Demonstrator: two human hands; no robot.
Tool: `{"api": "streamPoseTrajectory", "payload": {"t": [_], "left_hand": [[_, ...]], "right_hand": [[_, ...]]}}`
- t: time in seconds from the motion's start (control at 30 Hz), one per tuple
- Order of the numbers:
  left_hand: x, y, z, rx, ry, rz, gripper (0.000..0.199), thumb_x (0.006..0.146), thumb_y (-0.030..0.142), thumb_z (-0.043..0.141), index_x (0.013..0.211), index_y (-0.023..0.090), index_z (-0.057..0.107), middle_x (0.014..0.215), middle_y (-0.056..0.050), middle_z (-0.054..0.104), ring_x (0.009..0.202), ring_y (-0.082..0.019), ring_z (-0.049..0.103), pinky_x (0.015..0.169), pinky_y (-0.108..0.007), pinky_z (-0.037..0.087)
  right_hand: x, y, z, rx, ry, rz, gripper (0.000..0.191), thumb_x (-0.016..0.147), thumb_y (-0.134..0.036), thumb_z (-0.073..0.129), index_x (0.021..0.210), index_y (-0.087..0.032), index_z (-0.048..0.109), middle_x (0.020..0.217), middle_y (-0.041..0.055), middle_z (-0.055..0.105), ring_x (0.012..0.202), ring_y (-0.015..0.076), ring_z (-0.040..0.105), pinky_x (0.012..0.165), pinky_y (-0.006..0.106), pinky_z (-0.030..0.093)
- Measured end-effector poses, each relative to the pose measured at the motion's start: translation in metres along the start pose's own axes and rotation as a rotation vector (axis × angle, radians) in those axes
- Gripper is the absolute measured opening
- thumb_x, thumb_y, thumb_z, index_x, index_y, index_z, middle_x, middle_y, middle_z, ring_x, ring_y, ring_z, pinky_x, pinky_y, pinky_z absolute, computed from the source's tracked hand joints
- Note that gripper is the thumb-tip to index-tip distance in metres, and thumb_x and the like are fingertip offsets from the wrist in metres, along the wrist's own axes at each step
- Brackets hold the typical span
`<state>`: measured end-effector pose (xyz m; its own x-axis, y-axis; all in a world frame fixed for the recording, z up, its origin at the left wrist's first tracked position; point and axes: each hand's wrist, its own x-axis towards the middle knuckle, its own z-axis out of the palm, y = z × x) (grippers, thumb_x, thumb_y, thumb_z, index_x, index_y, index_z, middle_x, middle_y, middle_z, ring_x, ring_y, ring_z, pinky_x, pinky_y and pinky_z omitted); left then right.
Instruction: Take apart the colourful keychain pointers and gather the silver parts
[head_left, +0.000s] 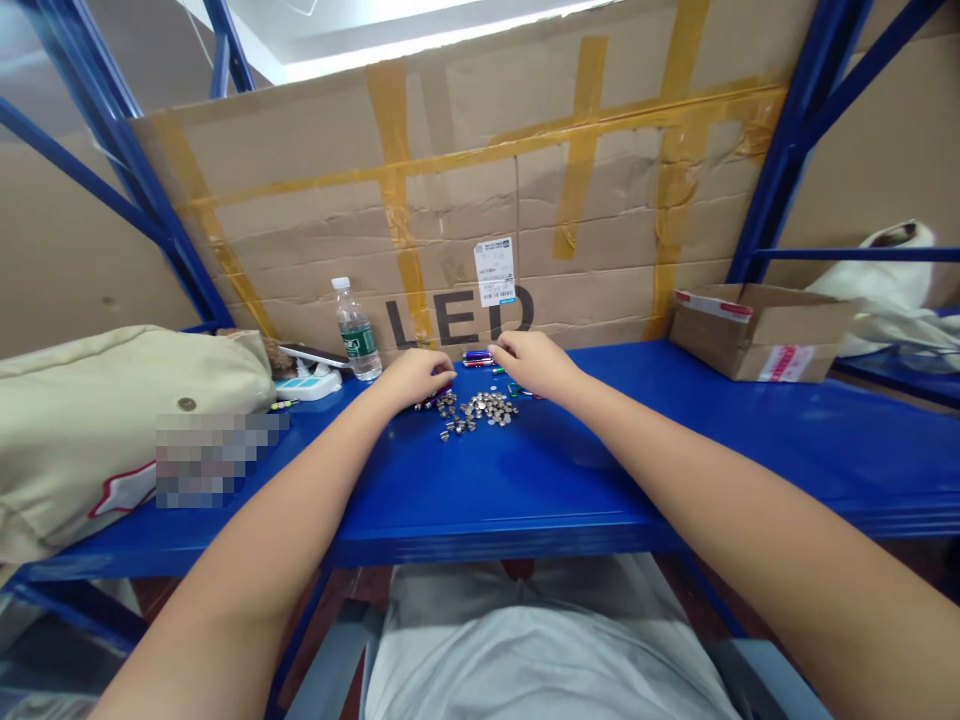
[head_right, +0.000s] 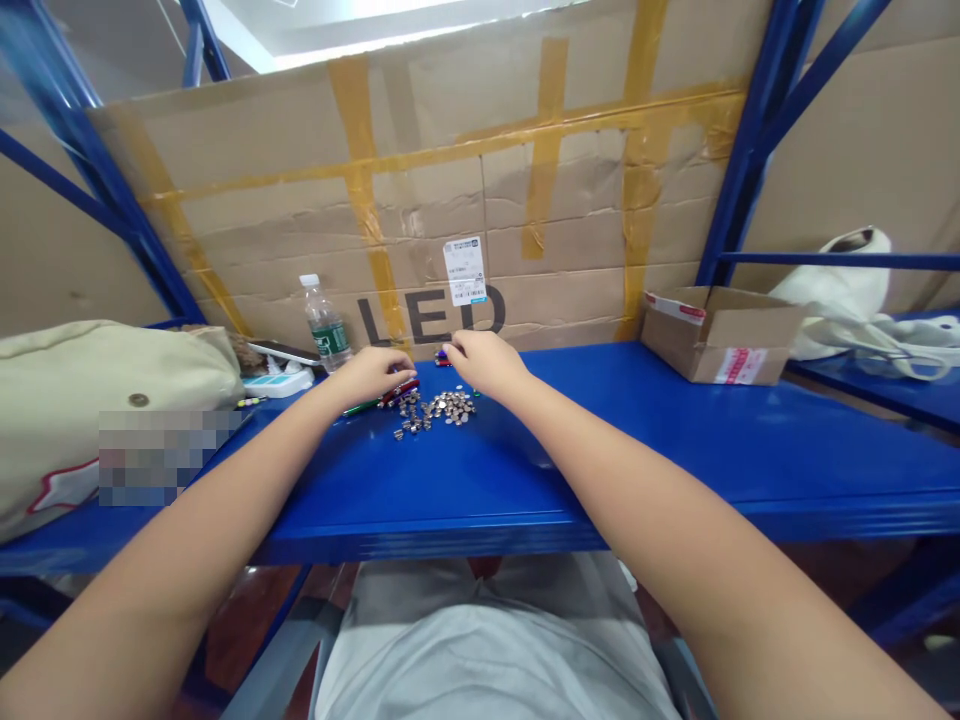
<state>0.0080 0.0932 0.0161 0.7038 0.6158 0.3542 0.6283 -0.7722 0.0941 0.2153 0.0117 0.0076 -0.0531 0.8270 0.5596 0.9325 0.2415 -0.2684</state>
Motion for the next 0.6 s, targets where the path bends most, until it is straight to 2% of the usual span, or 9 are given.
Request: {"api": "streamPoseTrajectory", "payload": {"t": [0.07, 0.17, 0.2, 0.33, 0.43, 0.6], "left_hand": [[0.013, 0.006, 0.009, 0.012, -0.023, 0.058, 0.019, 0.083, 0.029, 0.053, 0.086, 0.018, 0.068, 0.086, -0.005, 0.071, 0.078, -0.020, 0.063, 0.071, -0.029, 0.045], [0.048, 0.011, 0.029, 0.187, -0.113, 0.102, 0.020, 0.083, 0.024, 0.051, 0.094, 0.017, 0.067, 0.098, -0.008, 0.069, 0.091, -0.022, 0.062, 0.081, -0.031, 0.046], [0.062, 0.012, 0.036, 0.278, -0.172, 0.084, 0.022, 0.083, 0.024, 0.051, 0.099, 0.018, 0.066, 0.103, -0.009, 0.068, 0.096, -0.023, 0.062, 0.085, -0.032, 0.045], [0.106, 0.015, 0.059, 0.368, -0.217, 0.028, 0.028, 0.079, 0.021, 0.056, 0.104, 0.014, 0.065, 0.111, -0.014, 0.066, 0.101, -0.027, 0.061, 0.088, -0.033, 0.045], [0.119, 0.013, 0.069, 0.407, -0.258, -0.014, 0.023, 0.075, 0.021, 0.060, 0.095, 0.014, 0.068, 0.101, -0.013, 0.069, 0.093, -0.026, 0.063, 0.083, -0.031, 0.047], [0.117, 0.005, 0.069, 0.422, -0.279, -0.044, 0.017, 0.079, 0.028, 0.058, 0.082, 0.015, 0.068, 0.089, -0.011, 0.071, 0.087, -0.024, 0.065, 0.078, -0.029, 0.048]], "right_hand": [[0.003, 0.002, -0.002, 0.004, 0.031, 0.035, 0.032, 0.093, -0.037, 0.039, 0.082, -0.018, 0.062, 0.082, 0.0068, 0.067, 0.070, 0.0170, 0.056, 0.058, 0.026, 0.031], [0.006, 0.005, -0.006, 0.008, 0.074, 0.074, 0.030, 0.092, -0.035, 0.040, 0.084, -0.018, 0.063, 0.084, 0.0081, 0.067, 0.071, 0.0177, 0.056, 0.058, 0.027, 0.032], [0.007, 0.007, -0.007, 0.008, 0.091, 0.083, 0.029, 0.092, -0.034, 0.040, 0.084, -0.018, 0.063, 0.085, 0.0085, 0.068, 0.072, 0.0180, 0.057, 0.058, 0.027, 0.032], [0.010, 0.018, -0.011, 0.022, 0.135, 0.136, 0.029, 0.092, -0.034, 0.040, 0.085, -0.018, 0.063, 0.088, 0.0096, 0.068, 0.077, 0.0191, 0.058, 0.062, 0.027, 0.035], [0.012, 0.025, -0.012, 0.038, 0.139, 0.179, 0.031, 0.093, -0.035, 0.040, 0.086, -0.018, 0.064, 0.089, 0.0107, 0.068, 0.077, 0.0194, 0.059, 0.064, 0.028, 0.037], [0.015, 0.031, -0.012, 0.035, 0.125, 0.212, 0.032, 0.093, -0.036, 0.038, 0.087, -0.018, 0.064, 0.092, 0.0110, 0.069, 0.081, 0.0209, 0.061, 0.065, 0.028, 0.040]]}}
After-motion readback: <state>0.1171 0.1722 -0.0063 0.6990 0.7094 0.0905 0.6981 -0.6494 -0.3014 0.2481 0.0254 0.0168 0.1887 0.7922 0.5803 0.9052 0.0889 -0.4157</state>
